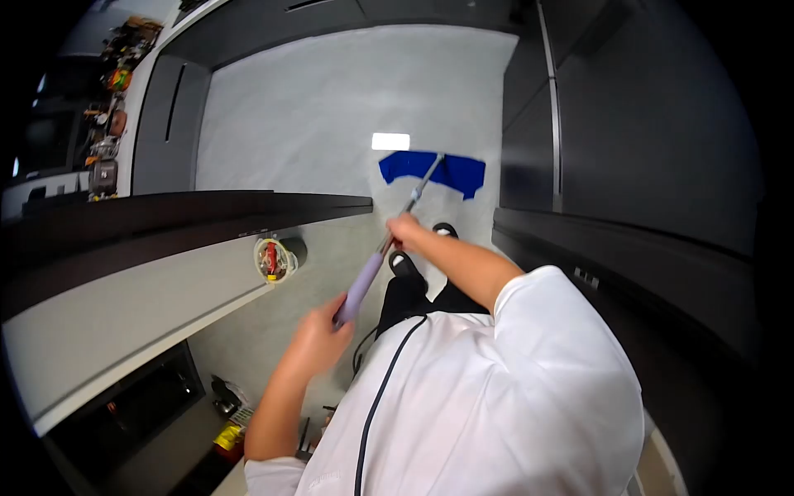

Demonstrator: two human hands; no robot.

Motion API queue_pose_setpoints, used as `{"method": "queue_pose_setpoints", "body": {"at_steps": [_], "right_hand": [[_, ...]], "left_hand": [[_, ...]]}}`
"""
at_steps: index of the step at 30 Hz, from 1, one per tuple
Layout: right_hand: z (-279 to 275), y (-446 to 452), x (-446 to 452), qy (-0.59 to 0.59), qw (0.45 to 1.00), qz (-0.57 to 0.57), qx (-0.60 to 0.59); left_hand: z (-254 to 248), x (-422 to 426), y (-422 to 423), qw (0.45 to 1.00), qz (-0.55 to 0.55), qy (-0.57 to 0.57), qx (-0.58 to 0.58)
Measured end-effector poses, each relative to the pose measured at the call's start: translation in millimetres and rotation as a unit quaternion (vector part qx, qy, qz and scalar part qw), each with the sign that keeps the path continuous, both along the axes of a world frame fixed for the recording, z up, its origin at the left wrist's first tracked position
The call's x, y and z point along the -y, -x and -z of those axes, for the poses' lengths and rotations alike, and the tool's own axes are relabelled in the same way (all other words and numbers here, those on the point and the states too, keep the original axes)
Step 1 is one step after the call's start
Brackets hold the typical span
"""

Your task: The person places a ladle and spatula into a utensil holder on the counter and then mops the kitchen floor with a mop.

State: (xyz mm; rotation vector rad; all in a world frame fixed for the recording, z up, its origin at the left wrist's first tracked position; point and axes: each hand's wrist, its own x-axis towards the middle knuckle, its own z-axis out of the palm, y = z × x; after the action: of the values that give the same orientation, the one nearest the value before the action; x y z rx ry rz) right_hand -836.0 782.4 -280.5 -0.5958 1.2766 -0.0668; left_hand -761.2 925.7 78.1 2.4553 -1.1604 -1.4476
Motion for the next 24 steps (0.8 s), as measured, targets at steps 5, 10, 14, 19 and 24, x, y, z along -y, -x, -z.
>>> {"method": "queue_pose_setpoints", "body": {"at_steps": [5,10,14,19,24], "right_hand": [[53,20,55,0.02,0.997,0.002,-0.074],[93,3,6,-0.018,0.984,-0.124,-0.128],[189,-63,-125,0.214,0.867,-0.449,0.027],[80,-155,-250,-0.206,0.971,-0.099,0.067],[-23,-168,-283,-0.162,0.987,0.01,-0.007]], "left_hand": [[71,21,7,0.995,0.084,0.038,-0.026],[105,-38,-37,0.992,0.102,0.035,-0.065],[99,-134,-123,0.99,0.133,0.022,-0.048],[31,-215,-190,0.987,0.085,-0.135,0.018],[16,-284,-213,0.995,0.028,-0.094,0.019]]}}
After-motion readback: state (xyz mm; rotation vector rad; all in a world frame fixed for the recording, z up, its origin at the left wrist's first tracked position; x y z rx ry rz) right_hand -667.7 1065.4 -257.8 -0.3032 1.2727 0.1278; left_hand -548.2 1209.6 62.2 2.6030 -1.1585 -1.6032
